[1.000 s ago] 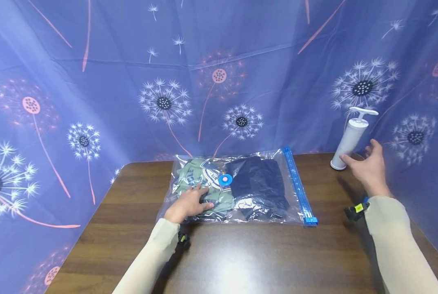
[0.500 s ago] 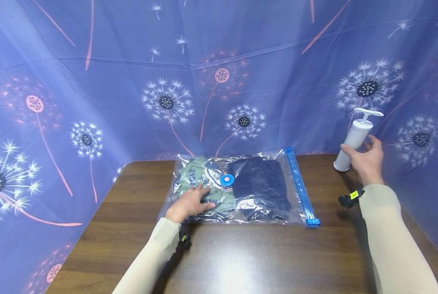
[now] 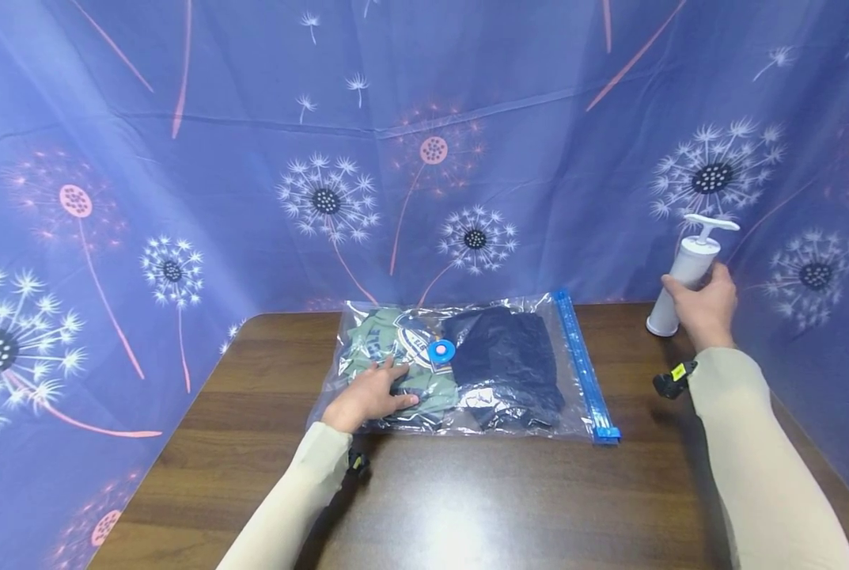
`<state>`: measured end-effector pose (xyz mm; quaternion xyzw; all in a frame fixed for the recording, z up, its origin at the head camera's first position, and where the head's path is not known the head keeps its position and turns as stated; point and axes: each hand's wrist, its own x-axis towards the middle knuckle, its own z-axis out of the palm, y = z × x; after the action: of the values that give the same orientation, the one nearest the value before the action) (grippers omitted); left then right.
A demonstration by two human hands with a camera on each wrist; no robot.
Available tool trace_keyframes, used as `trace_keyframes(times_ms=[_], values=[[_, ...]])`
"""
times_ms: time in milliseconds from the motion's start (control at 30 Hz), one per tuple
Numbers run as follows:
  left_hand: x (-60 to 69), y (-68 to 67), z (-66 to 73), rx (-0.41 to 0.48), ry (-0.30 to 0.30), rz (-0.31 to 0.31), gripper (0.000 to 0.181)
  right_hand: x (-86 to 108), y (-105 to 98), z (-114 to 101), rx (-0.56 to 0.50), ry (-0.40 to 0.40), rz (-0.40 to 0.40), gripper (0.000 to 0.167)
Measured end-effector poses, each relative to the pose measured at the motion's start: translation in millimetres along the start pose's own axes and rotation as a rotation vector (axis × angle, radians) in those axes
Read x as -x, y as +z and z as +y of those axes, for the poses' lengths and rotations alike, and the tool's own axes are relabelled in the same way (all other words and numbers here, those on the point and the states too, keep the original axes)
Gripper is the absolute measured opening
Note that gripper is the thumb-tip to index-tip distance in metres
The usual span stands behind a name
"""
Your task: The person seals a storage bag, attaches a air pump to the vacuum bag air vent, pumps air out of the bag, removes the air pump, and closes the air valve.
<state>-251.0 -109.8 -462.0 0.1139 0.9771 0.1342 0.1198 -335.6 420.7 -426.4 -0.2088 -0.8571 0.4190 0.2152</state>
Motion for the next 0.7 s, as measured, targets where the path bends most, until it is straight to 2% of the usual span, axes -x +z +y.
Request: trace_keyframes(times_ms=[167, 300, 500, 700], values=[[-1.4, 1.4, -0.7, -0.009, 0.003, 0.007, 0.077, 9.0, 2, -11, 0.05, -0.124, -0.065, 0.076], [-1.2, 2.3, -0.5, -0.012, 0.005, 0.008, 0.077, 19.3, 2, -31, 0.025, -0.227, -0.121, 0.079], [-0.8, 2.6, -0.4, -0.025, 0.011, 0.013, 0.077, 40.5, 0, -77, 0.01, -0.375, -0.146, 0.076], [1.1, 2.9, -1.0, -0.03, 0.022, 0.024, 0.076, 65.8, 5, -122, -0.023, -0.453, -0.167, 0.072]])
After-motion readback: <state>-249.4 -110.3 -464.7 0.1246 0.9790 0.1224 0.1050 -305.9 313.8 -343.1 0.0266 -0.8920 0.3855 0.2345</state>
